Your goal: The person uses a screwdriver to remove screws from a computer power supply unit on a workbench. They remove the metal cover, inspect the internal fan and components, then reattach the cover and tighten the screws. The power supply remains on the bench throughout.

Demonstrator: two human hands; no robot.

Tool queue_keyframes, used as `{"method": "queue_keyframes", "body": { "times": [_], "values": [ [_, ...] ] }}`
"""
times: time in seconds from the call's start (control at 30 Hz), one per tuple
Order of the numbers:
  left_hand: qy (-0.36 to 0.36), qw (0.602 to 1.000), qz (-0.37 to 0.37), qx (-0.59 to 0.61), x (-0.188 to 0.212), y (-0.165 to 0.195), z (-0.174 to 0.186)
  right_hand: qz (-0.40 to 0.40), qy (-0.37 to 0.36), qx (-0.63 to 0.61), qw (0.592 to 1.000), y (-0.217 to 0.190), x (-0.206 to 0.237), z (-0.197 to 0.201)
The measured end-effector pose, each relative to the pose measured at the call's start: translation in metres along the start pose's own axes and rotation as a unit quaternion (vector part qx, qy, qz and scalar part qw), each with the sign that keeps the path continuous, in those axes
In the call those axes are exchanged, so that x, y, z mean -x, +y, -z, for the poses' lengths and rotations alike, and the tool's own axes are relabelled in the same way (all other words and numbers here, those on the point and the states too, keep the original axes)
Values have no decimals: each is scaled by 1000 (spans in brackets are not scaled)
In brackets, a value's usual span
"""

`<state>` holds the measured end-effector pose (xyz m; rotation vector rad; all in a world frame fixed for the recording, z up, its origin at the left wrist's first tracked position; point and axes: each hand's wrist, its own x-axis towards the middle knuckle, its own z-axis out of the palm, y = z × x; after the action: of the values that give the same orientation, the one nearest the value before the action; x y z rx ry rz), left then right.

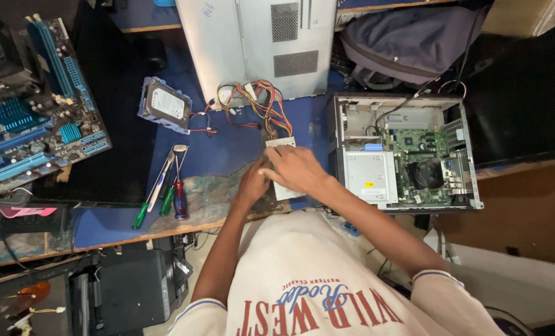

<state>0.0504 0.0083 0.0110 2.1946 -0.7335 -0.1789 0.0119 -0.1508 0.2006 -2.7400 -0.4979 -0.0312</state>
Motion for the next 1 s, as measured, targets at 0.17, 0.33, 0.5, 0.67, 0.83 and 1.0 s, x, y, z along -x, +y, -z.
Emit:
{"method": "queue_keyframes", "body": {
  "times": [0.17,0.33,0.5,0.67,0.83,1.0],
  "values": [
    [1,1000,-4,0,0,1,1,-4,17,-33,999,2,0,1],
    [11,999,-28,25,-1,9,9,98,64,-65,991,7,2,8],
    [-8,999,-25,23,-1,7,9,24,-8,7,1000,1,1,6],
    [17,998,-52,28,-2,1,4,59,38,-17,997,6,1,3],
    [9,999,-39,17,-2,5,8,100,42,-110,988,12,5,7],
    [-16,999,-19,23,-1,11,14,8,67,-178,982,16,21,13]
  ]
}}
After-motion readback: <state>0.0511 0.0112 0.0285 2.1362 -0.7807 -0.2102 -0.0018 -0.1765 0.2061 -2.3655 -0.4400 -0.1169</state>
